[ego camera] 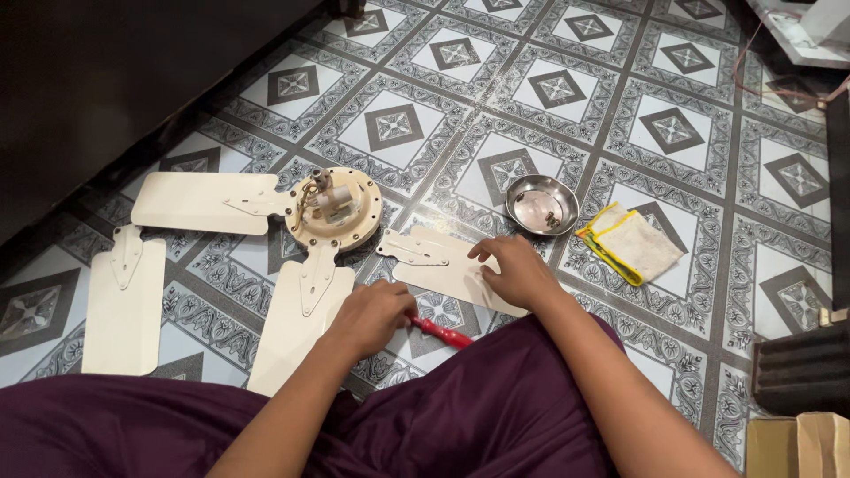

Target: The person sits on the floor and uses a red screwdriver to loosen and remove screws from the blades of a ceiling fan. They detach one blade and set it aside, then continue to loosen screws on the remaining blades.

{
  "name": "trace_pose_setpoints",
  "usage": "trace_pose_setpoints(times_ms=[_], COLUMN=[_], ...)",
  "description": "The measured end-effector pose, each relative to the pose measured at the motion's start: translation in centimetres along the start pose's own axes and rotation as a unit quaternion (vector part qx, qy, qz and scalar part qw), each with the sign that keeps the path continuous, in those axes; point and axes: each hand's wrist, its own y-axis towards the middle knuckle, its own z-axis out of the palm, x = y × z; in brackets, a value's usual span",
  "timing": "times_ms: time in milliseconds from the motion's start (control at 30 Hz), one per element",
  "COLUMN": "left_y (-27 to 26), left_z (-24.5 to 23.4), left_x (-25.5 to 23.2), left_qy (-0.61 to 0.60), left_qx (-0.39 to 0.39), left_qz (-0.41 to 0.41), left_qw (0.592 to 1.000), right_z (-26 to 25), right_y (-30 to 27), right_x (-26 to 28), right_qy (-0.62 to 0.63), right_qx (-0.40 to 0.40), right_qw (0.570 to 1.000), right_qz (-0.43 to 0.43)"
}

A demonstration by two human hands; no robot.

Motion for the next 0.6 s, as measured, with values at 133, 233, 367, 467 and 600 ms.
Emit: trace_pose_setpoints(times_ms=[133,233,367,467,600], left_y=[-0.1,-0.2,-0.8,-1.0,-0.1], left_z=[-0.9,-2.1,-3.3,-3.6,-4.0], left_x=[-0.9,-1.4,-1.3,-0.7,0.4], left_qy=[-0.084,-0.098,-0.102,-0.109,-0.087], left_qx=[-0.052,-0.079,-0.066,-0.068,-0.090], left_qz=[-0.073,-0.083,-0.067,-0.097,-0.047], left_qw=[0.992,0.989,0.990,0.987,0.991], right_z=[-0.2,-0.4,-0.9,-1.0,-0.7], right_y=[-0.4,-0.4,-1.2,-1.9,-2.0], right_x=[0.5,1.0,2.6,4.0,4.9], right_qy=[-0.004,0.085,0.297,0.464,0.323], right_qx=[0.001,-0.033,-0.043,0.010,0.039], right_qw=[1.000,0.995,0.953,0.875,0.937], right_qz=[0.005,0.029,0.034,0.137,0.128])
